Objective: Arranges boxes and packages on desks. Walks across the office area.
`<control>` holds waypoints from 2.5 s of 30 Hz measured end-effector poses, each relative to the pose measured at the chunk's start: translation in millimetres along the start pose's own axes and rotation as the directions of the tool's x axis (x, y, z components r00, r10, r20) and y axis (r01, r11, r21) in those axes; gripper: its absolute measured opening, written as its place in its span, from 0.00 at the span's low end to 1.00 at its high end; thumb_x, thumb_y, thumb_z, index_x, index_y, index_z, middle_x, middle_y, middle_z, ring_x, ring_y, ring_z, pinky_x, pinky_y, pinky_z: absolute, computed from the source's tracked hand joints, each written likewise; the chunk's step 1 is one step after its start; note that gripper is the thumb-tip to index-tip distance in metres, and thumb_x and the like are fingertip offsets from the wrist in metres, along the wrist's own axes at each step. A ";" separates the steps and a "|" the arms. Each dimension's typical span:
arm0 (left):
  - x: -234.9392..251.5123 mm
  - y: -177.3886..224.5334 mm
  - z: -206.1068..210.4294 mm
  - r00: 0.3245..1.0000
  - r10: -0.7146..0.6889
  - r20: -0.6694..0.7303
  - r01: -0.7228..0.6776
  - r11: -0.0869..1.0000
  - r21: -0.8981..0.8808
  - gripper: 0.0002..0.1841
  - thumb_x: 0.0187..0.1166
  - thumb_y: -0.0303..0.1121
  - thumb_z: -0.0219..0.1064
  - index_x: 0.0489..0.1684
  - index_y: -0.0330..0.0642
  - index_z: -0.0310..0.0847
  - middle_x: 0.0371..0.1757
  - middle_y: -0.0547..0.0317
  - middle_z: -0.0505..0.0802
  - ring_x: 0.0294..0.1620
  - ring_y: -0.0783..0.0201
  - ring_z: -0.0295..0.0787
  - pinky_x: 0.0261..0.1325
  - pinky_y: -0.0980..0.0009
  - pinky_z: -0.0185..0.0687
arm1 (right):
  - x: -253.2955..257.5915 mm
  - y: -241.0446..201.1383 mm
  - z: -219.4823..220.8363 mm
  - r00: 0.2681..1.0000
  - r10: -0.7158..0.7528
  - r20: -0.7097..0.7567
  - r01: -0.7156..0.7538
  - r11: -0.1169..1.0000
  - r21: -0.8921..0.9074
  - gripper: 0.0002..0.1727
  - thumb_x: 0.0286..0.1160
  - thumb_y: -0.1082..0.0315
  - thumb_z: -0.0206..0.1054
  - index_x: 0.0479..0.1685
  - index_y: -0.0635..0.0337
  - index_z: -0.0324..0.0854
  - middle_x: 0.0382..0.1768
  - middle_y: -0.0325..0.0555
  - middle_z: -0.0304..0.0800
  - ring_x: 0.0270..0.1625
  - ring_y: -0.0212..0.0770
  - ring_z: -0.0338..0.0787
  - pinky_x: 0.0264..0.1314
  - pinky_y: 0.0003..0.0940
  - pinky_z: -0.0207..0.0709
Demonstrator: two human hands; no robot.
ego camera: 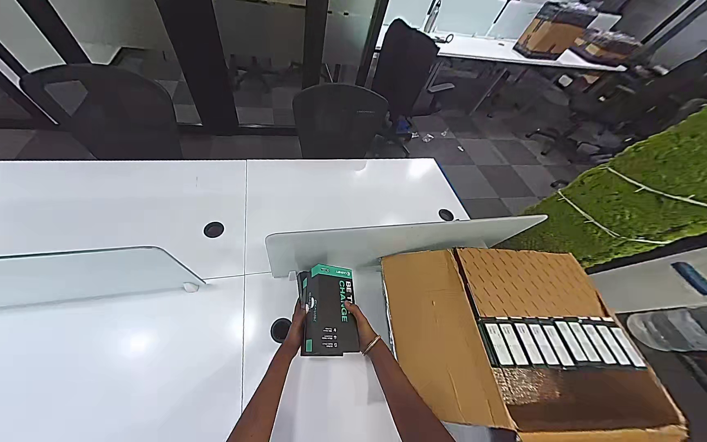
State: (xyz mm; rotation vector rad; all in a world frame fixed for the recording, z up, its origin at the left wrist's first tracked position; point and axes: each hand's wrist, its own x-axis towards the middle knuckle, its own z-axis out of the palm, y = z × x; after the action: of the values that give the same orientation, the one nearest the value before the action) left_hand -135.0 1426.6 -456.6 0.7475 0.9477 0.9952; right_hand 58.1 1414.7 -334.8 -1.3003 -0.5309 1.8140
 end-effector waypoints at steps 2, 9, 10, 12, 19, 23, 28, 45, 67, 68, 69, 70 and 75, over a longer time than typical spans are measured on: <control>15.8 4.7 4.2 0.995 -0.035 -0.089 0.046 0.991 0.126 0.44 0.88 0.65 0.24 0.94 0.40 0.47 0.89 0.46 0.68 0.89 0.61 0.64 0.89 0.58 0.63 | 23.9 7.8 -12.5 1.000 0.006 0.029 -0.005 0.999 -0.032 0.39 0.81 0.44 0.56 0.89 0.51 0.55 0.62 0.52 0.90 0.61 0.45 0.91 0.63 0.44 0.87; 15.8 -1.4 11.4 0.968 0.151 -0.203 -0.098 0.963 0.250 0.44 0.89 0.64 0.26 0.96 0.39 0.37 0.95 0.48 0.54 0.95 0.59 0.49 0.94 0.60 0.50 | 42.1 5.7 -10.0 0.995 -0.051 0.088 0.062 0.990 -0.125 0.54 0.75 0.43 0.64 0.97 0.45 0.34 0.80 0.50 0.75 0.73 0.43 0.84 0.71 0.44 0.83; 13.3 1.5 18.5 0.979 0.092 -0.180 -0.093 0.996 0.003 0.42 0.89 0.66 0.27 0.97 0.46 0.35 0.93 0.55 0.62 0.90 0.65 0.61 0.89 0.61 0.63 | 44.7 8.3 -7.1 0.993 -0.063 0.100 0.073 0.992 -0.106 0.54 0.75 0.42 0.65 0.97 0.44 0.33 0.81 0.51 0.74 0.74 0.44 0.84 0.71 0.46 0.82; 14.7 5.5 24.6 0.993 0.037 -0.116 -0.068 0.959 -0.276 0.38 0.90 0.64 0.28 0.97 0.55 0.38 0.87 0.55 0.73 0.81 0.63 0.75 0.80 0.56 0.76 | 50.8 10.2 -1.8 0.991 -0.079 0.104 0.090 0.990 -0.105 0.55 0.75 0.40 0.64 0.98 0.43 0.33 0.85 0.51 0.69 0.76 0.43 0.81 0.74 0.46 0.81; 22.0 10.8 15.9 0.995 0.027 -0.094 -0.053 0.959 -0.277 0.43 0.84 0.71 0.23 0.96 0.56 0.44 0.84 0.57 0.77 0.79 0.63 0.77 0.77 0.55 0.79 | 60.6 16.1 -3.9 0.983 -0.153 0.103 0.160 0.985 -0.059 0.49 0.81 0.24 0.25 0.97 0.43 0.43 0.84 0.46 0.72 0.81 0.41 0.77 0.81 0.50 0.75; 0.0 -5.1 -8.2 0.900 -0.005 -0.435 -0.037 0.995 -0.089 0.48 0.81 0.75 0.23 0.96 0.53 0.41 0.91 0.48 0.65 0.88 0.50 0.64 0.82 0.45 0.67 | 7.0 -5.5 -8.8 0.953 -0.282 -0.113 0.255 0.945 -0.206 0.44 0.87 0.31 0.26 0.98 0.43 0.42 0.96 0.37 0.46 0.96 0.41 0.46 0.91 0.68 0.44; -136.6 -20.8 2.5 0.898 0.019 -0.440 0.046 0.990 0.136 0.42 0.90 0.61 0.24 0.79 0.33 0.66 0.66 0.38 0.85 0.61 0.50 0.86 0.62 0.49 0.83 | -198.7 -16.0 -13.0 0.912 -0.407 0.048 0.410 0.898 -0.159 0.31 0.91 0.51 0.45 0.80 0.67 0.69 0.75 0.53 0.82 0.78 0.46 0.80 0.79 0.48 0.74; -629.1 -119.3 436.8 0.197 0.144 0.970 -0.491 0.871 -0.030 0.20 0.94 0.45 0.47 0.36 0.53 0.85 0.39 0.71 0.92 0.47 0.75 0.89 0.57 0.76 0.86 | -858.2 306.9 -141.2 0.431 -0.596 -0.678 0.670 0.714 -0.202 0.20 0.86 0.65 0.62 0.70 0.67 0.79 0.68 0.52 0.86 0.69 0.42 0.86 0.75 0.41 0.79; -805.7 -391.1 993.2 -0.579 -0.236 0.780 -0.524 0.841 -0.135 0.13 0.87 0.41 0.62 0.48 0.44 0.90 0.50 0.59 0.93 0.53 0.68 0.91 0.60 0.64 0.89 | -1165.7 294.0 -584.5 -0.154 -0.469 -0.870 0.282 0.823 -0.493 0.15 0.85 0.62 0.65 0.63 0.56 0.86 0.60 0.44 0.90 0.64 0.36 0.88 0.71 0.38 0.83; -811.3 -394.6 1024.8 -0.595 -0.225 0.772 -0.513 0.845 -0.149 0.12 0.87 0.40 0.62 0.49 0.46 0.90 0.51 0.60 0.93 0.54 0.69 0.90 0.61 0.65 0.89 | -1186.0 287.1 -603.5 -0.166 -0.473 -0.866 0.250 0.829 -0.500 0.16 0.85 0.61 0.65 0.64 0.55 0.86 0.61 0.43 0.90 0.65 0.36 0.88 0.73 0.38 0.82; -818.7 -400.2 1055.5 -0.604 -0.208 0.770 -0.500 0.851 -0.162 0.11 0.87 0.40 0.62 0.50 0.47 0.90 0.52 0.62 0.93 0.54 0.69 0.90 0.61 0.65 0.89 | -1207.3 281.9 -622.3 -0.183 -0.465 -0.866 0.243 0.833 -0.498 0.16 0.85 0.61 0.65 0.65 0.54 0.85 0.61 0.43 0.90 0.65 0.36 0.87 0.73 0.37 0.82; -827.1 -407.5 1084.0 -0.611 -0.188 0.769 -0.484 0.857 -0.175 0.12 0.87 0.40 0.61 0.50 0.47 0.90 0.52 0.62 0.93 0.54 0.70 0.90 0.60 0.66 0.89 | -1227.4 279.0 -640.9 -0.204 -0.453 -0.868 0.250 0.833 -0.493 0.15 0.85 0.62 0.65 0.65 0.55 0.86 0.61 0.44 0.90 0.65 0.36 0.88 0.72 0.38 0.82; -897.4 -474.2 1210.4 -0.669 -0.125 0.732 -0.403 0.889 -0.217 0.11 0.87 0.38 0.61 0.49 0.46 0.90 0.50 0.62 0.94 0.53 0.72 0.90 0.60 0.70 0.89 | -1319.5 302.2 -750.2 -0.330 -0.382 -0.863 0.295 0.827 -0.479 0.15 0.86 0.62 0.64 0.62 0.56 0.87 0.60 0.46 0.90 0.62 0.37 0.90 0.68 0.37 0.85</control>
State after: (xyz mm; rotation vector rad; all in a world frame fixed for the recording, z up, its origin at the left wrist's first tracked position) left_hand 919.7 306.8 -97.7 1.7077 -1.1244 -0.1541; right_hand 802.7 81.3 -84.1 -1.8523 0.0443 -0.2397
